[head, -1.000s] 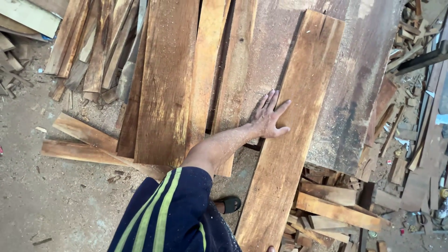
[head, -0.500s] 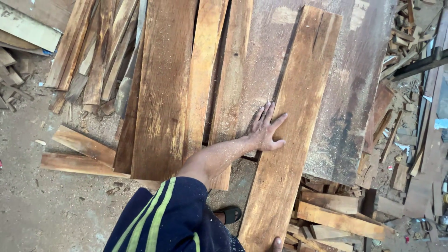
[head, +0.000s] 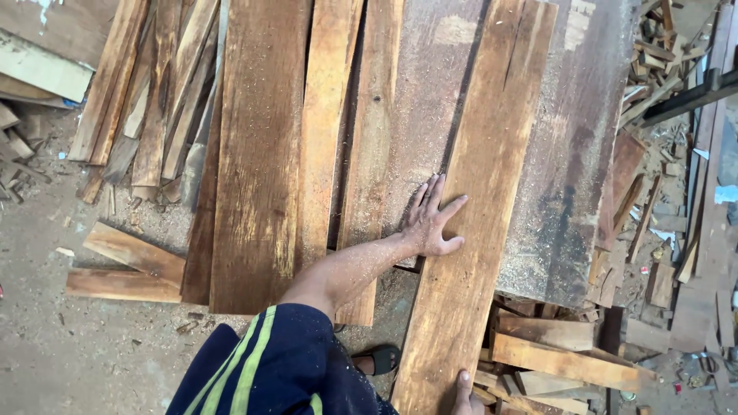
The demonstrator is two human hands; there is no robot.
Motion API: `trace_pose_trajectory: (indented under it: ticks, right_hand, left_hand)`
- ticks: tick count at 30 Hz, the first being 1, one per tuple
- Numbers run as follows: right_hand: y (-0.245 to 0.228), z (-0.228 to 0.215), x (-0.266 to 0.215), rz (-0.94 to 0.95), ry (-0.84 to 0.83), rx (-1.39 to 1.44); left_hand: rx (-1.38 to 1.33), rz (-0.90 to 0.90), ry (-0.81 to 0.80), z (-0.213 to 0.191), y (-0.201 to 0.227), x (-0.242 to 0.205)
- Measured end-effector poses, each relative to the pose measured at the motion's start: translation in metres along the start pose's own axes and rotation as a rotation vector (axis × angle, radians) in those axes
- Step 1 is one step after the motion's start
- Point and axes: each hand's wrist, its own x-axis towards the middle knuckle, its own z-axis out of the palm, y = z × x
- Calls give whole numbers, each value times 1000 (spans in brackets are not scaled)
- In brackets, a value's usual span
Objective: The person is feeding wooden planks into a table saw to cut them in a workshop.
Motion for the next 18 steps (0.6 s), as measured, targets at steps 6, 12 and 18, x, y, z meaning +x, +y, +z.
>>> trace_pose_trajectory:
  ticks: [6,12,18]
  right_hand:
    - [-49,11,11,30,-11,-25]
    - [-44,10,55,96,-56,-152]
    - [-67,15,61,40,16,-133]
  left_hand:
    - [-33,5,-4,1,0,1]
    - [-9,3,-35,2,-3,3]
    - [-66,-20,-35,-1,-1,3]
